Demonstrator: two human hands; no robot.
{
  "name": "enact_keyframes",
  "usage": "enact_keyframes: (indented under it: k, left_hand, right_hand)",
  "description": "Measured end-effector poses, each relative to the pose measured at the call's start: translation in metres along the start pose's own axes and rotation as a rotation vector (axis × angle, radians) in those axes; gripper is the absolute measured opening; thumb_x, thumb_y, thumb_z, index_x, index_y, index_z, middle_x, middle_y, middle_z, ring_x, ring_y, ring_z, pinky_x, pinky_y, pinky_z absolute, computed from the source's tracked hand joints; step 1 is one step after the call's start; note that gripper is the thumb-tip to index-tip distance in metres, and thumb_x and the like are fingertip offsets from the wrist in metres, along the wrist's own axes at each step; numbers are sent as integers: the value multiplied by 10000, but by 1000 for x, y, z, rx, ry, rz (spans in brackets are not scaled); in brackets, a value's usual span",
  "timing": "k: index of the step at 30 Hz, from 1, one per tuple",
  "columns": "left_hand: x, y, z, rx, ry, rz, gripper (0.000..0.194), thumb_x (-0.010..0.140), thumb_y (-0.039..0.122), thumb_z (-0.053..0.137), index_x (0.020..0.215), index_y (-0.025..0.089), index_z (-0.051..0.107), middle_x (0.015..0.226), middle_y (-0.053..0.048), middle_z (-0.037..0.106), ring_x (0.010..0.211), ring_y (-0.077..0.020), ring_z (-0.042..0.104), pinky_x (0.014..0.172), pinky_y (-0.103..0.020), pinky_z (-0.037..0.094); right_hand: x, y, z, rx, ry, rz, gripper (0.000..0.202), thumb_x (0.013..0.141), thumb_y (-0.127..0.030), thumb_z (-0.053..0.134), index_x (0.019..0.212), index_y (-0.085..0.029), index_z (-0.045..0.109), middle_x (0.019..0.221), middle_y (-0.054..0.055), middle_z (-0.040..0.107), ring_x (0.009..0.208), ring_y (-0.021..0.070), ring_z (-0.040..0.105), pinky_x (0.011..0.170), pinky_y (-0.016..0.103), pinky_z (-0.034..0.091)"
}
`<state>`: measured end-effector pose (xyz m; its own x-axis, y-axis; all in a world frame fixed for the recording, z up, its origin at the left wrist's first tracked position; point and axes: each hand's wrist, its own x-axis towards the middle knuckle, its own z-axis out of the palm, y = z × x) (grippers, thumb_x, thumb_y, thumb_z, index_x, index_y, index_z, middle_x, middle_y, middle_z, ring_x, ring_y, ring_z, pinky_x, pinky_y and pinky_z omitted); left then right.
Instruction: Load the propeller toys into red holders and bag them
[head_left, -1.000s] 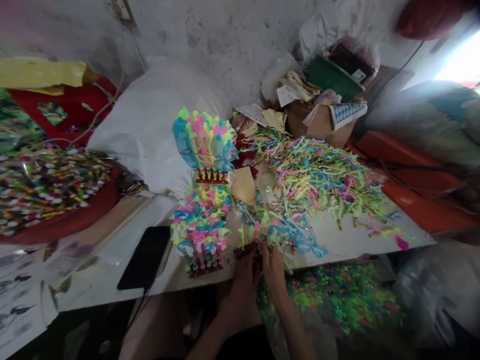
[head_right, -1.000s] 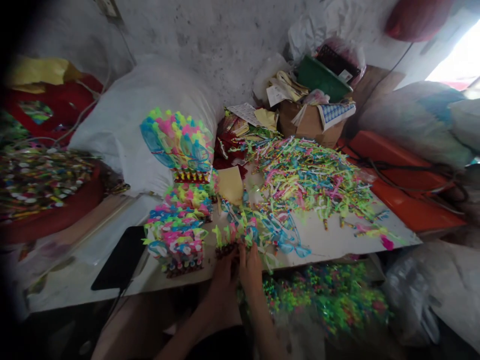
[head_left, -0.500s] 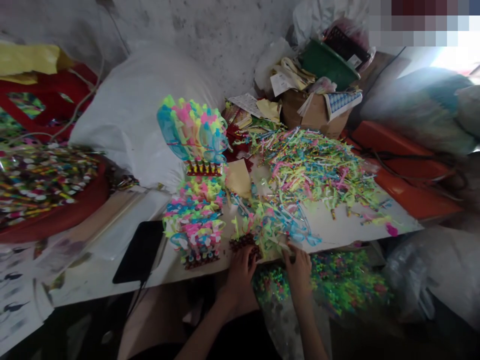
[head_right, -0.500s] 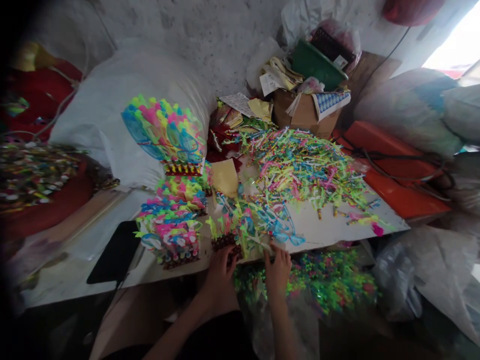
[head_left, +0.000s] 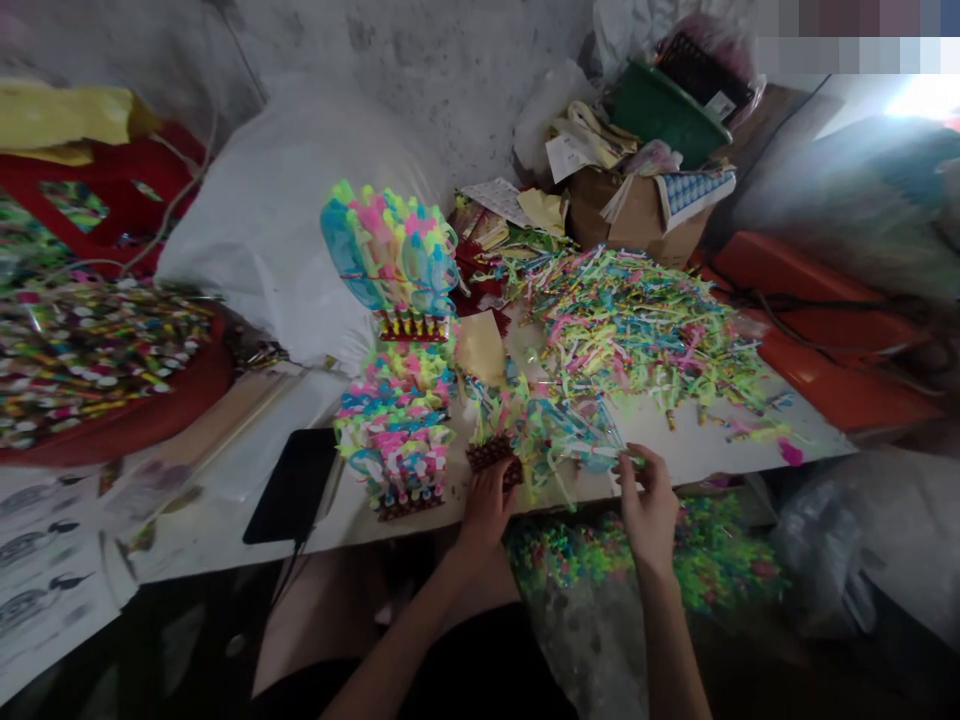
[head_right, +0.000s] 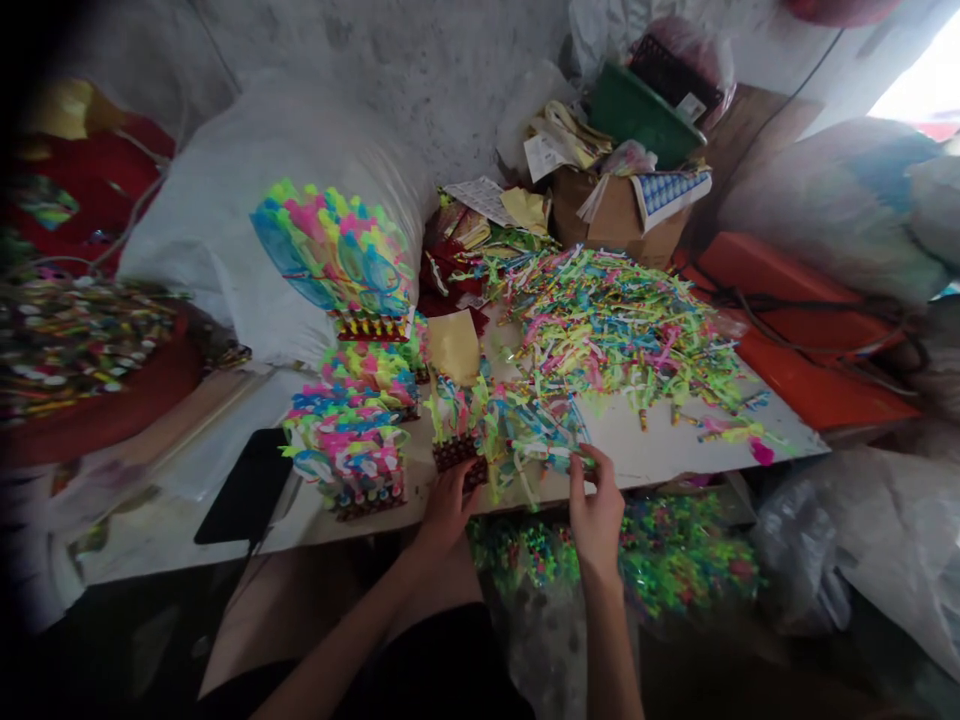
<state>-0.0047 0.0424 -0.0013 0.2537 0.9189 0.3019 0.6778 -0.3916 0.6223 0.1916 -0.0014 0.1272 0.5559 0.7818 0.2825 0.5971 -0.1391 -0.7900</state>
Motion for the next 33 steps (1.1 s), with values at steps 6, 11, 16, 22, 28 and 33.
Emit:
enact_keyframes:
  k: [6, 11, 16, 22, 28, 33]
  left_hand:
    - [-2, 0, -2, 10, -49, -18, 359, 878, 231, 482, 1232, 183, 450, 1205, -94, 580, 1114, -244, 525, 967, -442, 392]
    - [-9, -6, -8, 23, -34, -48, 341, 884, 261, 476, 1220, 201, 465, 1171, -86, 596, 1103, -250, 531, 953, -442, 401]
    - [-18, -7, -21, 10, -25, -38, 305, 875, 241, 492, 1178, 208, 488, 1144, -75, 606, 1079, -235, 546, 937, -424, 417]
    - [-15, 1, -27, 19, -63, -40, 264, 865, 271, 527, 1121, 205, 531, 1100, -56, 618, 1044, -224, 541, 935, -407, 404]
    - [-9, 10, -19, 70, -4, -105, 204, 855, 295, 550, 1035, 206, 583, 1015, -45, 630, 981, -228, 541, 895, -404, 401]
    - [-2, 7, -15, 139, 0, -99, 134, 850, 307, 562, 894, 195, 620, 899, -39, 645, 892, -230, 557, 829, -395, 404]
  right_hand:
    - [-18, -7, 8, -3, -86, -23, 379, 843, -487, 462, 1058, -186, 541, 680, 19, 649, 615, 167, 653, 578, 256, 497]
    - [-24, 5, 28, -3, -144, 15, 399, 834, -520, 452, 1030, -187, 552, 727, 31, 672, 607, 167, 672, 557, 244, 509]
    - [-27, 10, 32, -46, -179, 17, 432, 836, -537, 436, 1046, -180, 557, 716, 37, 677, 602, 174, 672, 557, 254, 507]
    - [-24, 0, 29, -194, -177, -130, 431, 864, -510, 370, 1015, -171, 590, 768, 73, 686, 583, 167, 633, 569, 274, 491]
    - [-22, -17, 33, -252, -208, -298, 404, 882, -475, 375, 1037, -170, 590, 722, 61, 671, 540, 156, 597, 555, 272, 480]
    - [-27, -31, 44, -119, -258, -232, 375, 841, -508, 454, 1006, -190, 565, 742, 19, 643, 541, 119, 591, 520, 225, 475]
